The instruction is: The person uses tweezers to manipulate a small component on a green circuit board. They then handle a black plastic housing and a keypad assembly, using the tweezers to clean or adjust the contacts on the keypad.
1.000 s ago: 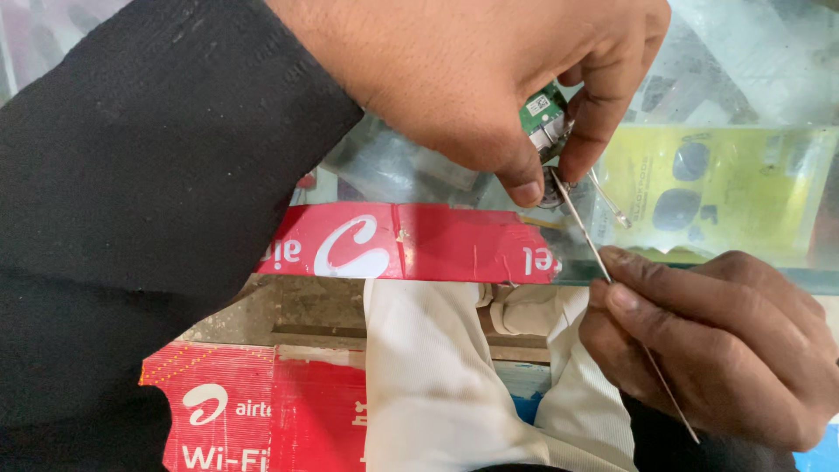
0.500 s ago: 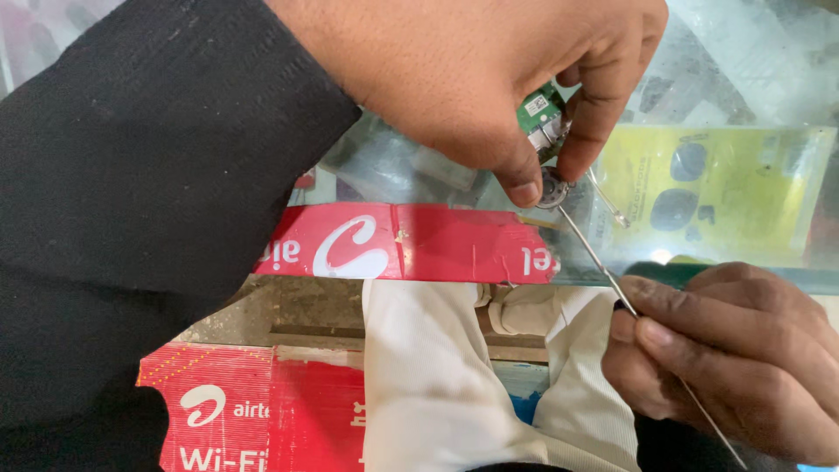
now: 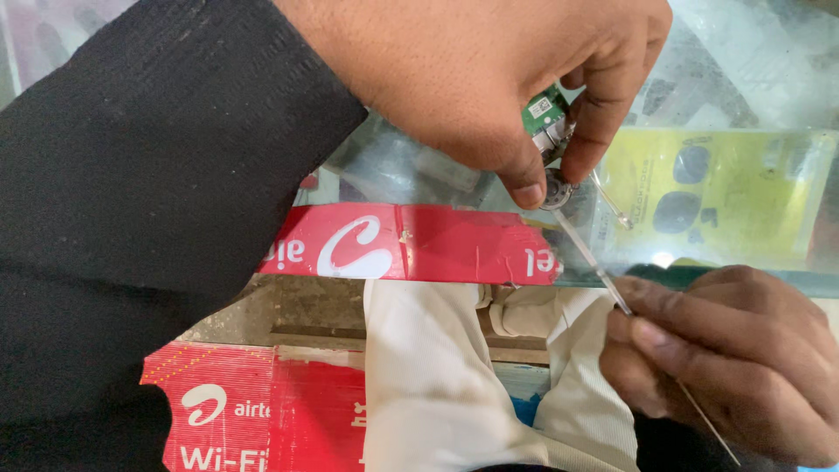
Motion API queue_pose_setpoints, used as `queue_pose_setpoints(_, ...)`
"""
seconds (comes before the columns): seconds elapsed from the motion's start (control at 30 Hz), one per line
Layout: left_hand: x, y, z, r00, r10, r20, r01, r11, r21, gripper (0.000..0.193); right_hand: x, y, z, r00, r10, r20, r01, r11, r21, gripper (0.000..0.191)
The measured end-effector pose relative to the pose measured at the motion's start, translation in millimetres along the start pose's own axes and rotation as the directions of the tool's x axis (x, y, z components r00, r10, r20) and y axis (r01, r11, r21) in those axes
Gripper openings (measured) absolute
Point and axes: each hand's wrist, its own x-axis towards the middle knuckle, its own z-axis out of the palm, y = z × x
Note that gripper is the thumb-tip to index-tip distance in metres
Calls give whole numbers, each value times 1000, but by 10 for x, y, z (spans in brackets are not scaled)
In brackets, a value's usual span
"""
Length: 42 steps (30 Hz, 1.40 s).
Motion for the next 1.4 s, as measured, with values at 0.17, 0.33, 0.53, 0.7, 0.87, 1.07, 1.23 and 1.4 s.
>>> queue_pose_setpoints(0.17, 5, -18, -16, 999, 46, 19, -47, 998, 51, 25, 82, 42, -72, 959, -237, 153, 230, 971, 63, 27)
queue_pose_setpoints(0.33, 16, -39, -5, 998, 54, 17, -54, 999, 0, 26, -67, 49, -79, 986, -146, 84, 145, 989, 10, 27)
queue_pose_setpoints(0.53, 30, -66, -25, 998, 33, 49, -32, 999, -16, 25, -66, 160, -84, 959, -256, 118, 254, 967, 33, 25)
queue_pose_setpoints(0.7, 9, -119, -16, 994, 107, 32, -108, 994, 16, 26, 109, 19, -87, 953, -211, 218, 198, 977, 78, 25)
queue_pose_setpoints(0.87, -2, -201, 1, 987, 155, 34, -156, 988, 13, 27, 31, 23, -50, 986, -154, 69, 154, 988, 8, 27)
queue_pose_setpoints(1.07, 20, -191, -46, 977, 203, 68, -206, 977, 44, 28, -101, 120, -122, 973, -197, 116, 197, 980, 8, 26)
queue_pose_setpoints(1.23, 18, -154, -26, 989, 139, 58, -141, 990, 23, 25, -74, 101, -125, 972, -187, 141, 190, 982, -8, 24)
queue_pose_setpoints(1.4, 38, -160, -14, 992, 116, 57, -117, 993, 14, 25, 14, 177, -89, 948, -289, 136, 287, 957, 28, 22)
